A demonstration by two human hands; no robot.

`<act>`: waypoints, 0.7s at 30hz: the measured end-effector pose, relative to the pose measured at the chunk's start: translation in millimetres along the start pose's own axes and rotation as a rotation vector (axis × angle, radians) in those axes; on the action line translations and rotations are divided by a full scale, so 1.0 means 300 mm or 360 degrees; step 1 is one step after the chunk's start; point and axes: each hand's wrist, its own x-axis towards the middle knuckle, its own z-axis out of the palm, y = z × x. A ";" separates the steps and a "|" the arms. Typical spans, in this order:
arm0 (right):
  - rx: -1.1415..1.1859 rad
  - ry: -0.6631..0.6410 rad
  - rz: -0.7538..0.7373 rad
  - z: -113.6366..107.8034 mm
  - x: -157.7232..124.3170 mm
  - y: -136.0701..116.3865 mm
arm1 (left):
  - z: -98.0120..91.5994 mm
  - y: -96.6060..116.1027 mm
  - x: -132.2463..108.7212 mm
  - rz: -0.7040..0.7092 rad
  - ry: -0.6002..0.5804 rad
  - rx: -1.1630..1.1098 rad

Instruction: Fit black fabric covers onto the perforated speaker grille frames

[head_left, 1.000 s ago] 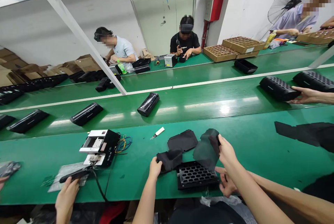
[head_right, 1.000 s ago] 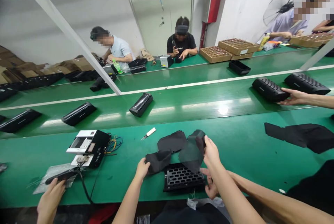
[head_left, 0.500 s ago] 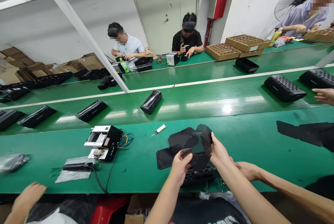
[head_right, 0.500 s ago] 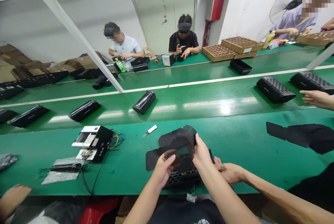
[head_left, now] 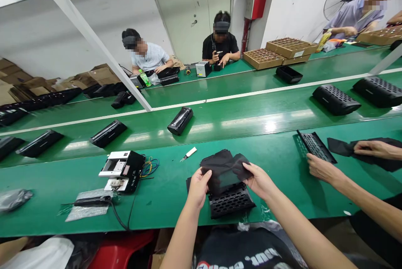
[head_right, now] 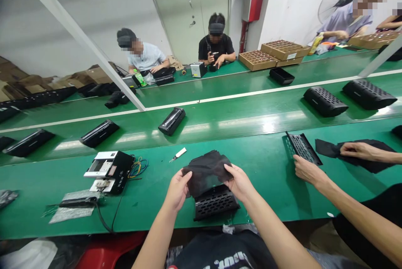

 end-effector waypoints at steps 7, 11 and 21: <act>-0.0230 -0.0160 -0.0018 0.012 -0.046 -0.043 | -0.007 0.061 -0.040 0.0039 -0.0154 0.0106; -0.0302 -0.0212 -0.0033 0.009 -0.073 -0.057 | -0.029 0.077 -0.058 0.0087 -0.0292 0.0157; -0.0426 -0.0034 -0.0013 -0.062 -0.062 -0.072 | -0.095 0.008 -0.016 -0.0048 -0.0156 0.0571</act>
